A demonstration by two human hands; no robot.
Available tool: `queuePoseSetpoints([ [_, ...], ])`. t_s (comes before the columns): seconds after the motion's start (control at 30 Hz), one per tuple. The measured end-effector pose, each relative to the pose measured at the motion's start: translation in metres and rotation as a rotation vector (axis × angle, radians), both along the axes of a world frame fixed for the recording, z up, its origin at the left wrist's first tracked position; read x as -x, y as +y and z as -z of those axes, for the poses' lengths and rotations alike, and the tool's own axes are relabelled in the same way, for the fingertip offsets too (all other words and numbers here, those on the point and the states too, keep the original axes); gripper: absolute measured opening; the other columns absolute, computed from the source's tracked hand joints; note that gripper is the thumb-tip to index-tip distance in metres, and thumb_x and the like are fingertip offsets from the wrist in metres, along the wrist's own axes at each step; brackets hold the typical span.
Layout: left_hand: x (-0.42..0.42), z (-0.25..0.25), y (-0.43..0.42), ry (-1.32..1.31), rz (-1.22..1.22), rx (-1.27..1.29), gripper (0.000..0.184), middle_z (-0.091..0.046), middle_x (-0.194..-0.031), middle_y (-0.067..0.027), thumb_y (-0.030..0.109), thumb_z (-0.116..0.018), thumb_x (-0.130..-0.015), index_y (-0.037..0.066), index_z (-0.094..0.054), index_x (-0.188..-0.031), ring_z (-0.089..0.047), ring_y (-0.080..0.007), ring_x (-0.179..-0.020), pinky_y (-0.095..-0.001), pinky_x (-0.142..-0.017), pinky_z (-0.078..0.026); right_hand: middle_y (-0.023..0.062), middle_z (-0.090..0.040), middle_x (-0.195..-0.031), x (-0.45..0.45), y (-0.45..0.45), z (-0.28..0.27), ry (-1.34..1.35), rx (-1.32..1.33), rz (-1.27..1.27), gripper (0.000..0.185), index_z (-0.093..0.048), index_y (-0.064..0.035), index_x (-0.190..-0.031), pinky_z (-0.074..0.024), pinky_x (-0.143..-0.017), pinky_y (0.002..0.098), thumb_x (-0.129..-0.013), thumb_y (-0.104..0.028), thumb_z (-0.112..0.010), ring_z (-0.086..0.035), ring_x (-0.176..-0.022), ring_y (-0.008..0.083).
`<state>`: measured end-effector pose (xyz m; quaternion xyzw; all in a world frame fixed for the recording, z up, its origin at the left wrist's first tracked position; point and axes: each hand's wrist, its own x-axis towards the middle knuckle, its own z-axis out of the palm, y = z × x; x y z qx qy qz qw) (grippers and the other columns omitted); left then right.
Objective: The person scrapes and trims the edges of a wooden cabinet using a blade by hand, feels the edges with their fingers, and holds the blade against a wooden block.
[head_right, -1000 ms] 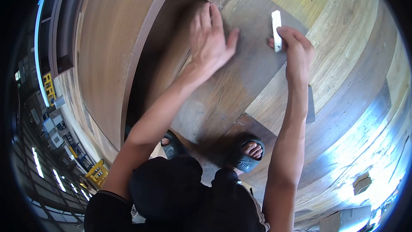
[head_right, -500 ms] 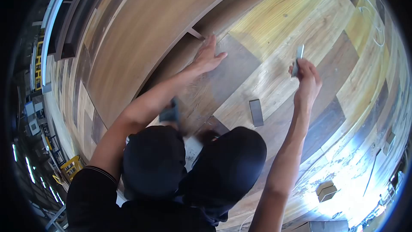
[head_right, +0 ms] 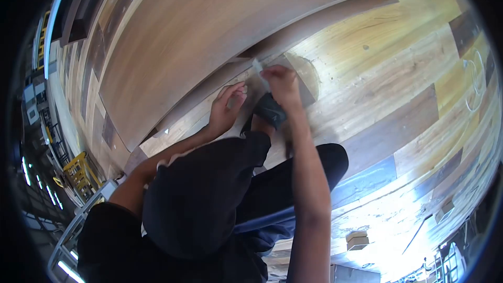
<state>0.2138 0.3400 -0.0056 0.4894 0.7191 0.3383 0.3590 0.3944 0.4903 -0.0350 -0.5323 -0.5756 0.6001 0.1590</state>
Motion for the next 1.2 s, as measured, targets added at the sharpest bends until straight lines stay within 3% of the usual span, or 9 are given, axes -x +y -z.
queuePoseSetpoints([
  [0.13, 0.013, 0.009, 0.023, 0.284, 0.027, 0.005, 0.041, -0.074, -0.124, -0.0168, 0.021, -0.072, -0.102, 0.007, -0.066, -0.140, -0.071, -0.0316, -0.115, -0.0366, -0.097, -0.056, 0.0149, -0.079, -0.086, 0.033, -0.018, 0.044, 0.040, 0.190, 0.141, 0.021, -0.082, -0.0048, -0.102, -0.0571, -0.078, 0.0337, -0.090, -0.022, -0.079, -0.075, -0.082, 0.0176],
  [0.2, 0.010, 0.025, 0.027, 0.229, -0.020, 0.058, 0.039, -0.073, -0.128, -0.0174, 0.021, -0.072, -0.102, 0.007, -0.068, -0.138, -0.070, -0.0349, -0.117, -0.0381, -0.099, -0.055, 0.0062, -0.080, -0.092, 0.032, -0.009, 0.042, -0.035, 0.317, 0.122, 0.018, -0.082, -0.0022, -0.104, -0.0540, -0.083, 0.0295, -0.091, -0.014, -0.078, -0.069, -0.087, 0.0106],
  [0.3, -0.003, 0.036, 0.032, 0.051, -0.146, 0.113, 0.041, -0.069, -0.132, -0.0155, 0.013, -0.071, -0.103, 0.006, -0.067, -0.142, -0.070, -0.0230, -0.116, -0.0344, -0.102, -0.054, 0.0062, -0.080, -0.090, 0.030, -0.009, 0.047, 0.040, 0.324, 0.082, 0.017, -0.082, -0.0024, -0.103, -0.0542, -0.082, 0.0293, -0.092, -0.015, -0.078, -0.069, -0.086, 0.0099],
  [0.43, -0.012, 0.040, 0.037, -0.024, -0.239, 0.181, 0.039, -0.073, -0.131, -0.0166, 0.021, -0.071, -0.104, 0.006, -0.069, -0.140, -0.068, -0.0280, -0.125, -0.0349, -0.105, -0.052, 0.0059, -0.079, -0.089, 0.035, -0.014, 0.055, 0.084, 0.328, 0.091, 0.017, -0.081, -0.0018, -0.103, -0.0541, -0.080, 0.0285, -0.093, -0.015, -0.077, -0.069, -0.085, 0.0090],
  [0.5, -0.016, 0.040, 0.042, -0.145, -0.298, 0.158, 0.042, -0.071, -0.135, -0.0144, 0.016, -0.069, -0.105, 0.006, -0.065, -0.146, -0.066, -0.0218, -0.126, -0.0322, -0.107, -0.050, 0.0128, -0.078, -0.084, 0.037, -0.014, 0.057, 0.145, 0.245, 0.129, 0.017, -0.081, -0.0035, -0.101, -0.0566, -0.074, 0.0331, -0.091, -0.016, -0.077, -0.074, -0.079, 0.0164],
  [0.63, -0.022, 0.044, 0.044, -0.290, -0.351, 0.147, 0.043, -0.069, -0.138, -0.0128, 0.012, -0.067, -0.106, 0.006, -0.063, -0.148, -0.065, -0.0194, -0.126, -0.0311, -0.109, -0.048, 0.0118, -0.077, -0.083, 0.034, -0.011, 0.052, 0.114, 0.297, 0.151, 0.017, -0.081, -0.0026, -0.102, -0.0562, -0.072, 0.0325, -0.091, -0.015, -0.077, -0.073, -0.076, 0.0145],
  [0.93, -0.019, 0.049, 0.054, -0.104, -0.145, 0.162, 0.048, -0.065, -0.143, -0.0123, 0.015, -0.066, -0.107, 0.008, -0.058, -0.154, -0.060, -0.0201, -0.133, -0.0334, -0.115, -0.043, 0.0097, -0.076, -0.078, 0.033, -0.007, 0.064, 0.188, 0.281, 0.264, 0.018, -0.081, -0.0020, -0.103, -0.0544, -0.067, 0.0305, -0.091, -0.016, -0.078, -0.069, -0.072, 0.0116],
  [1.13, -0.003, 0.036, 0.057, 0.521, 0.141, 0.059, 0.055, -0.071, -0.123, -0.0123, 0.021, -0.077, -0.096, 0.010, -0.065, -0.148, -0.068, -0.0301, -0.113, -0.0404, -0.098, -0.052, 0.0126, -0.076, -0.082, 0.032, -0.004, 0.063, 0.197, 0.298, 0.163, 0.018, -0.081, -0.0022, -0.103, -0.0556, -0.071, 0.0318, -0.092, -0.015, -0.076, -0.070, -0.074, 0.0135],
  [1.2, -0.001, 0.037, 0.060, 0.586, 0.192, 0.029, 0.057, -0.070, -0.119, -0.0104, 0.022, -0.079, -0.093, 0.011, -0.066, -0.147, -0.069, -0.0293, -0.110, -0.0409, -0.094, -0.053, 0.0018, -0.077, -0.087, 0.028, -0.002, 0.063, 0.138, 0.262, 0.114, 0.017, -0.081, -0.0010, -0.105, -0.0531, -0.075, 0.0259, -0.094, -0.013, -0.077, -0.065, -0.080, 0.0063],
])
